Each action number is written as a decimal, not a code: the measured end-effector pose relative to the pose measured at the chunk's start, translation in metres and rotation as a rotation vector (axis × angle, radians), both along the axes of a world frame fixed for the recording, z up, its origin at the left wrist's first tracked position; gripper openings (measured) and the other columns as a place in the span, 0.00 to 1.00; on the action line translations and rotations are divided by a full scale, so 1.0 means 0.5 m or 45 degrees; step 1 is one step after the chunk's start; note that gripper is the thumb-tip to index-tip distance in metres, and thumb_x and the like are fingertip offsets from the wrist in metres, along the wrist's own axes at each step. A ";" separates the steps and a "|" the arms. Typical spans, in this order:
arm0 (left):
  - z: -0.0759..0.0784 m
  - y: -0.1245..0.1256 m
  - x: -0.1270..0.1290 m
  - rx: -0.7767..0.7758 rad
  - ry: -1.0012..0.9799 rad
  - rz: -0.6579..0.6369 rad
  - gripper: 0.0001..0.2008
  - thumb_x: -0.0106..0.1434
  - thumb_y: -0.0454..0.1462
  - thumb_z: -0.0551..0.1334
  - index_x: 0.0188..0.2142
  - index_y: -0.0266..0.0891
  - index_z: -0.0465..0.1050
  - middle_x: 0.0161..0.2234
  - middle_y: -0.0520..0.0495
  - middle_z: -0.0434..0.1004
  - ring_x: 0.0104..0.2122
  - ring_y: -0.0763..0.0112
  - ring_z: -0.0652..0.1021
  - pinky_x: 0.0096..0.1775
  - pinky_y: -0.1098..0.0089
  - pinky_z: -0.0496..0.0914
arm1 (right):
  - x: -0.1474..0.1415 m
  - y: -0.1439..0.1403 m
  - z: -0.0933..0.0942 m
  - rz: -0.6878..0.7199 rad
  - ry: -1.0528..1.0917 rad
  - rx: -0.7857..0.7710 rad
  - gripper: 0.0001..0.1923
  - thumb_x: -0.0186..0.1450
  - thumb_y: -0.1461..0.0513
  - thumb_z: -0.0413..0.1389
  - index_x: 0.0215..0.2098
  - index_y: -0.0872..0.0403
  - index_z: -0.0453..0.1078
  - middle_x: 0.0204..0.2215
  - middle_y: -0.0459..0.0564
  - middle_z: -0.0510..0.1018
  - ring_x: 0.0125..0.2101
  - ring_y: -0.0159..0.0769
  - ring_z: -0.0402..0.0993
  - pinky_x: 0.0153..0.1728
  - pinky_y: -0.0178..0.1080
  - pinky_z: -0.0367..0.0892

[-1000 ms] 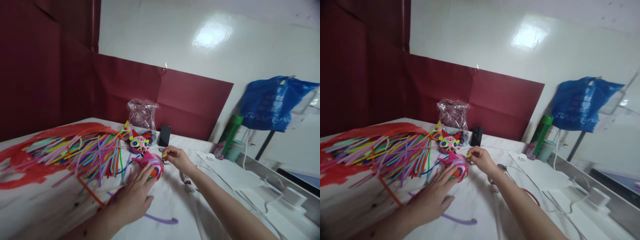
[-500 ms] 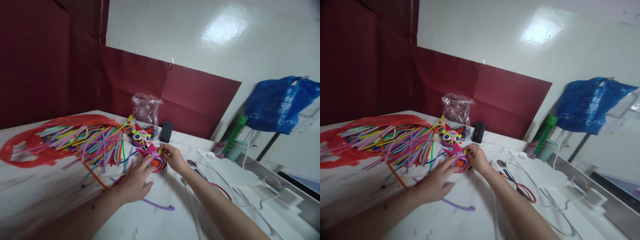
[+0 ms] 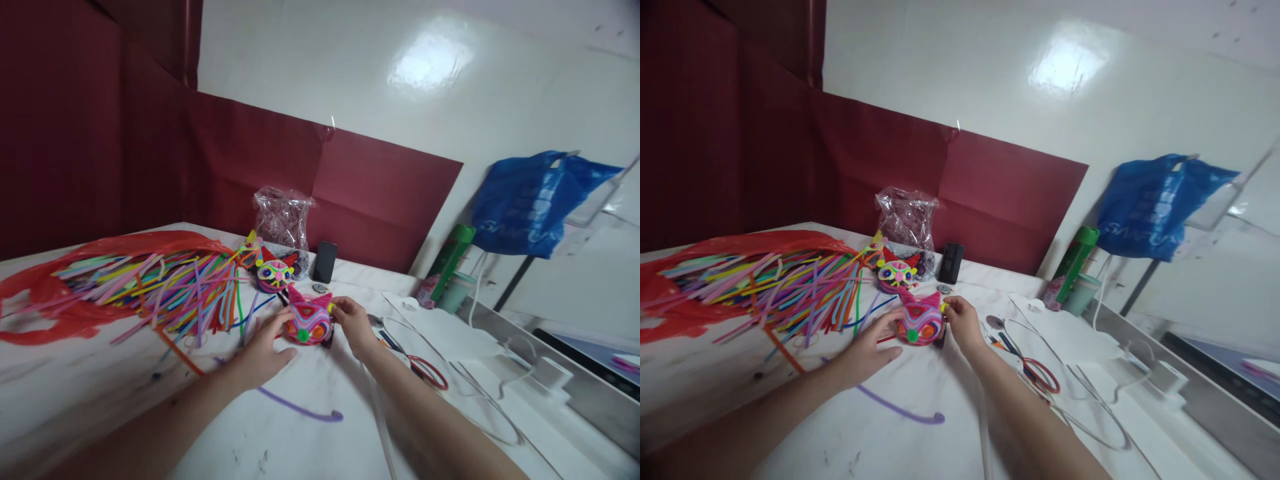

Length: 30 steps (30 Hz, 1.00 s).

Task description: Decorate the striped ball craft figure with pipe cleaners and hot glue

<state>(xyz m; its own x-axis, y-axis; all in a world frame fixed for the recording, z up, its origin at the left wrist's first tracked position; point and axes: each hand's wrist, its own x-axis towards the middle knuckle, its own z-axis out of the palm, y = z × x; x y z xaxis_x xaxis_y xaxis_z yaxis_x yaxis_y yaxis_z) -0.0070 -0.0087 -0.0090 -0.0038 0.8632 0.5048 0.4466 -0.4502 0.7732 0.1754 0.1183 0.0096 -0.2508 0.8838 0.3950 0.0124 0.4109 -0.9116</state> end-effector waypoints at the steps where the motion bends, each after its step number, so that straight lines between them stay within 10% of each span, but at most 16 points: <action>1: 0.003 -0.004 0.002 0.032 0.075 0.004 0.26 0.52 0.29 0.58 0.52 0.40 0.61 0.59 0.41 0.60 0.57 0.61 0.65 0.54 0.60 0.65 | 0.006 0.000 -0.007 -0.005 0.031 -0.030 0.10 0.51 0.57 0.57 0.29 0.54 0.67 0.24 0.46 0.75 0.23 0.32 0.69 0.26 0.36 0.67; 10: -0.010 0.020 -0.020 0.248 0.455 0.318 0.26 0.55 0.33 0.59 0.54 0.41 0.62 0.57 0.41 0.63 0.57 0.57 0.64 0.56 0.55 0.61 | -0.012 -0.022 -0.033 0.069 0.232 -0.175 0.15 0.46 0.59 0.63 0.32 0.54 0.70 0.24 0.45 0.77 0.24 0.32 0.71 0.28 0.36 0.68; 30: -0.017 0.032 -0.023 0.189 0.557 0.325 0.30 0.56 0.37 0.58 0.59 0.40 0.57 0.58 0.39 0.61 0.59 0.55 0.61 0.58 0.53 0.57 | 0.037 -0.022 0.023 0.080 -0.003 -0.069 0.07 0.48 0.63 0.59 0.27 0.56 0.71 0.20 0.42 0.72 0.21 0.28 0.65 0.25 0.33 0.62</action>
